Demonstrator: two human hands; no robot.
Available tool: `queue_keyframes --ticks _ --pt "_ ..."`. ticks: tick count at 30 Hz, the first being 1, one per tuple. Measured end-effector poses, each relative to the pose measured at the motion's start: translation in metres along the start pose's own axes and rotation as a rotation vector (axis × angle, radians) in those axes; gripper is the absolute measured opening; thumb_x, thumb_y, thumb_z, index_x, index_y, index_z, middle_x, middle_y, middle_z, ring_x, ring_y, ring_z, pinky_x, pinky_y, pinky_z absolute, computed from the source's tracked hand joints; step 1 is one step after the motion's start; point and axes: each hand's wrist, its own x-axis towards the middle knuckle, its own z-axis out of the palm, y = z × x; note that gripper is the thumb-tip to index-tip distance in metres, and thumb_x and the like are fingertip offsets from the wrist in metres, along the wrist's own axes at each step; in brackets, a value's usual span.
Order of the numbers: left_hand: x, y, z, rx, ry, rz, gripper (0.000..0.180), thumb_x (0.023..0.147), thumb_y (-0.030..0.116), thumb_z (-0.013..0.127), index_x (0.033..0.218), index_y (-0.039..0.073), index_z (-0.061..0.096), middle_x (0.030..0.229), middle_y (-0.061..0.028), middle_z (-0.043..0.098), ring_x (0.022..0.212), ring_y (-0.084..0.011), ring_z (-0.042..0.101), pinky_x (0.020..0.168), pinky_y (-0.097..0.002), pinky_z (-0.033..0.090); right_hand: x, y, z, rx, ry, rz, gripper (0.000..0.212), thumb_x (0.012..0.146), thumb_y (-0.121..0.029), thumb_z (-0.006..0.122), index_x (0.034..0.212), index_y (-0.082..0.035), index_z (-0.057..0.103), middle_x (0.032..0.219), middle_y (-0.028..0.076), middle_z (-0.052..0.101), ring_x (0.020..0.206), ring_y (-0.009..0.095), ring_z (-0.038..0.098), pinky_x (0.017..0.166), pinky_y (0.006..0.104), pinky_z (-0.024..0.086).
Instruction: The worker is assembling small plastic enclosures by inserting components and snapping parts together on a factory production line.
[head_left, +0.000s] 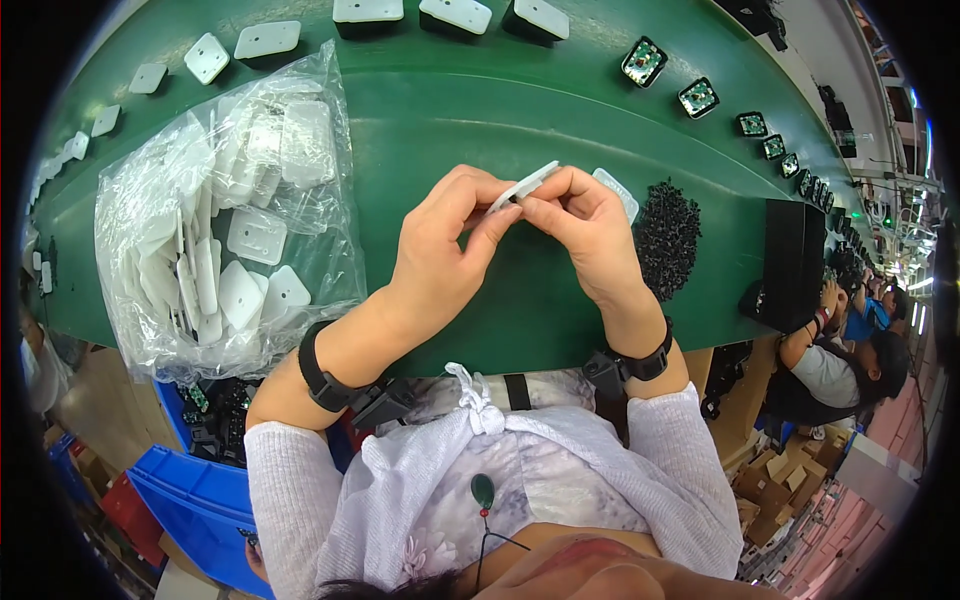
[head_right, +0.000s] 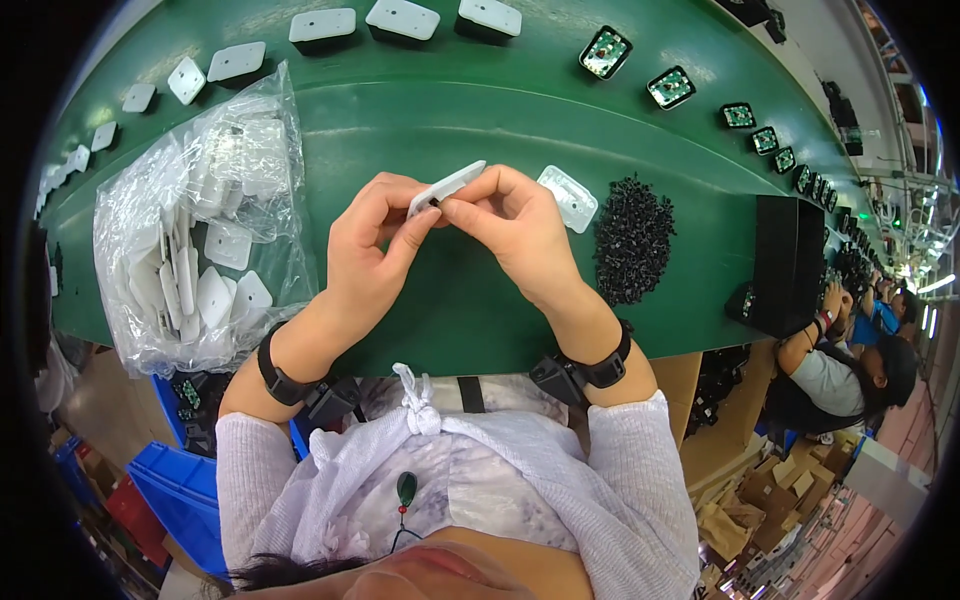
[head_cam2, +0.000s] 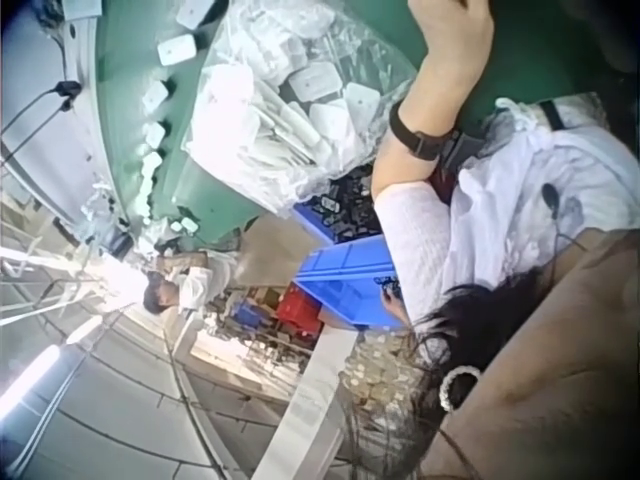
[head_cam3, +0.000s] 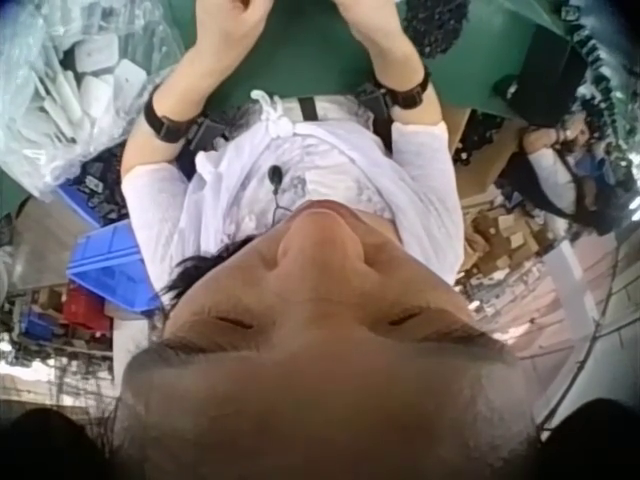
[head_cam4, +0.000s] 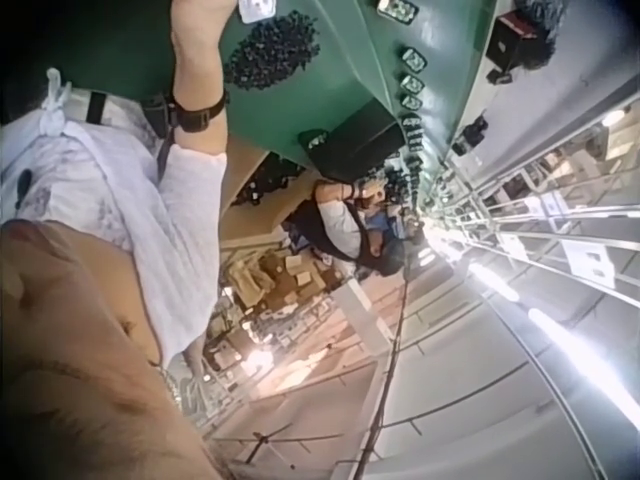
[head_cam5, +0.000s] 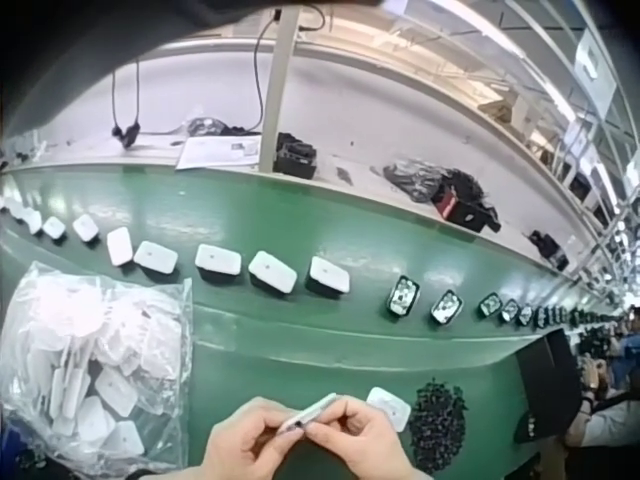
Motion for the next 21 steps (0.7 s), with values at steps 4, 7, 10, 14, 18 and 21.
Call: queue_keyframes --ticks 4,7,10,14,18,21 --pt "0.002 -0.003 -0.002 0.095 -0.013 0.053 0.005 0.090 0.001 0.060 0.092 -0.003 0.058 0.089 -0.0069 0.061 0.083 -0.0154 0.066 0.069 -0.0265 0.055 -0.001 0.003 0.004 0.007 0.016 0.010 0.007 0.087 -0.002 0.067 0.089 -0.002 0.060 0.089 0.001 0.060 0.085 0.008 0.058 0.081 0.0233 0.046" --pt "0.002 -0.003 -0.001 -0.230 0.023 -0.126 0.006 0.092 0.002 0.058 0.093 -0.004 0.056 0.091 -0.0089 0.062 0.079 -0.0157 0.067 0.070 -0.0259 0.056 -0.003 0.008 0.007 -0.028 0.075 -0.109 0.012 0.085 -0.005 0.069 0.092 -0.003 0.060 0.091 0.000 0.058 0.082 0.006 0.054 0.075 0.0200 0.043" --pt "0.003 0.004 -0.005 -0.448 0.023 -0.325 0.009 0.093 0.005 0.057 0.095 -0.004 0.054 0.092 -0.0118 0.064 0.078 -0.0160 0.067 0.070 -0.0253 0.056 -0.001 0.009 -0.005 -0.452 0.251 -0.389 0.020 0.083 -0.007 0.073 0.098 -0.004 0.060 0.093 -0.001 0.056 0.079 0.004 0.049 0.068 0.0178 0.037" --pt "0.003 0.004 -0.005 -0.463 -0.036 -0.355 0.013 0.094 0.008 0.057 0.097 -0.004 0.052 0.092 -0.0136 0.065 0.079 -0.0167 0.068 0.070 -0.0256 0.057 0.001 0.003 -0.004 -0.573 0.070 -0.372 0.030 0.081 -0.008 0.074 0.106 -0.004 0.058 0.095 -0.002 0.055 0.079 0.003 0.044 0.065 0.0169 0.033" --pt "0.004 0.004 -0.007 -0.432 -0.071 -0.391 0.014 0.094 0.008 0.057 0.097 -0.005 0.053 0.091 -0.0129 0.065 0.080 -0.0176 0.068 0.070 -0.0264 0.057 0.000 -0.001 -0.001 -0.176 0.025 -0.010 0.021 0.081 -0.009 0.074 0.094 -0.005 0.058 0.090 -0.001 0.057 0.080 0.005 0.052 0.071 0.0200 0.043" --pt "0.002 0.002 -0.004 -0.455 -0.118 -0.401 0.016 0.095 0.007 0.055 0.103 -0.006 0.053 0.094 -0.0138 0.065 0.080 -0.0185 0.068 0.071 -0.0270 0.057 0.000 -0.008 -0.008 -0.190 -0.032 0.030 0.021 0.082 -0.010 0.074 0.090 -0.005 0.056 0.088 0.000 0.058 0.080 0.007 0.056 0.073 0.0231 0.047"
